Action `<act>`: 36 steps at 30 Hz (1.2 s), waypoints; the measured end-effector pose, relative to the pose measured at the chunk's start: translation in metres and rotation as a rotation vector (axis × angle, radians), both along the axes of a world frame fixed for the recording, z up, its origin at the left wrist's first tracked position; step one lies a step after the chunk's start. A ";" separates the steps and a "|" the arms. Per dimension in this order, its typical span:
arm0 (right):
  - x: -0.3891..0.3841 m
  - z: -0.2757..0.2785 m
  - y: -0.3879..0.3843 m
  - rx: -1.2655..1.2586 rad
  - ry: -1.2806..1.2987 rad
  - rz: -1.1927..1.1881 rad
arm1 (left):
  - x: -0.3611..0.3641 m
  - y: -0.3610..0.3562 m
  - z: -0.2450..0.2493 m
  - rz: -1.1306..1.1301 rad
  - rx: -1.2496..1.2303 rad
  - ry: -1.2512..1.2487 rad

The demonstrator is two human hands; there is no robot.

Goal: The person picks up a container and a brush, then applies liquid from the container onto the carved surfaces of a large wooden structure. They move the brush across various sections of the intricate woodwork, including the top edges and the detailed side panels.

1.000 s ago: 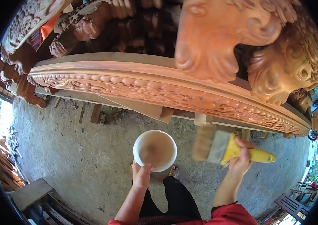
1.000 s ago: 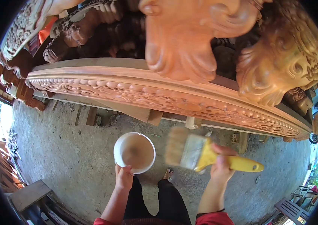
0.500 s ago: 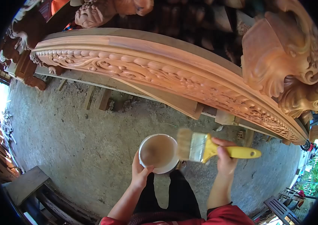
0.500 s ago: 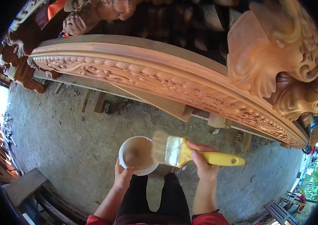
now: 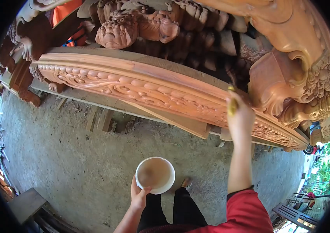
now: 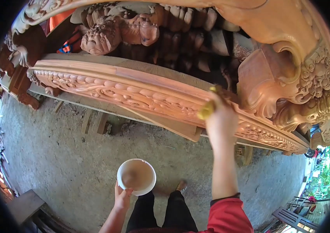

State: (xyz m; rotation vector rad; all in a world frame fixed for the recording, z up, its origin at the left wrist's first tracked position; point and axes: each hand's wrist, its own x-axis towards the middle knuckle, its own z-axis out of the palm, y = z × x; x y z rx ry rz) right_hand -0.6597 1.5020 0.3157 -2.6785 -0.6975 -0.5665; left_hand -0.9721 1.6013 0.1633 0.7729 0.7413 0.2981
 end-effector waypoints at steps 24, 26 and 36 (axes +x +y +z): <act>0.006 0.046 -0.034 0.336 -0.119 0.037 | 0.003 0.039 0.094 -0.092 -0.064 -0.055; 0.009 0.041 -0.025 0.017 -0.208 0.060 | 0.011 0.033 0.108 -0.057 -0.028 -0.072; 0.024 0.059 0.084 -0.228 0.386 0.116 | 0.023 0.029 0.144 0.227 0.016 -0.166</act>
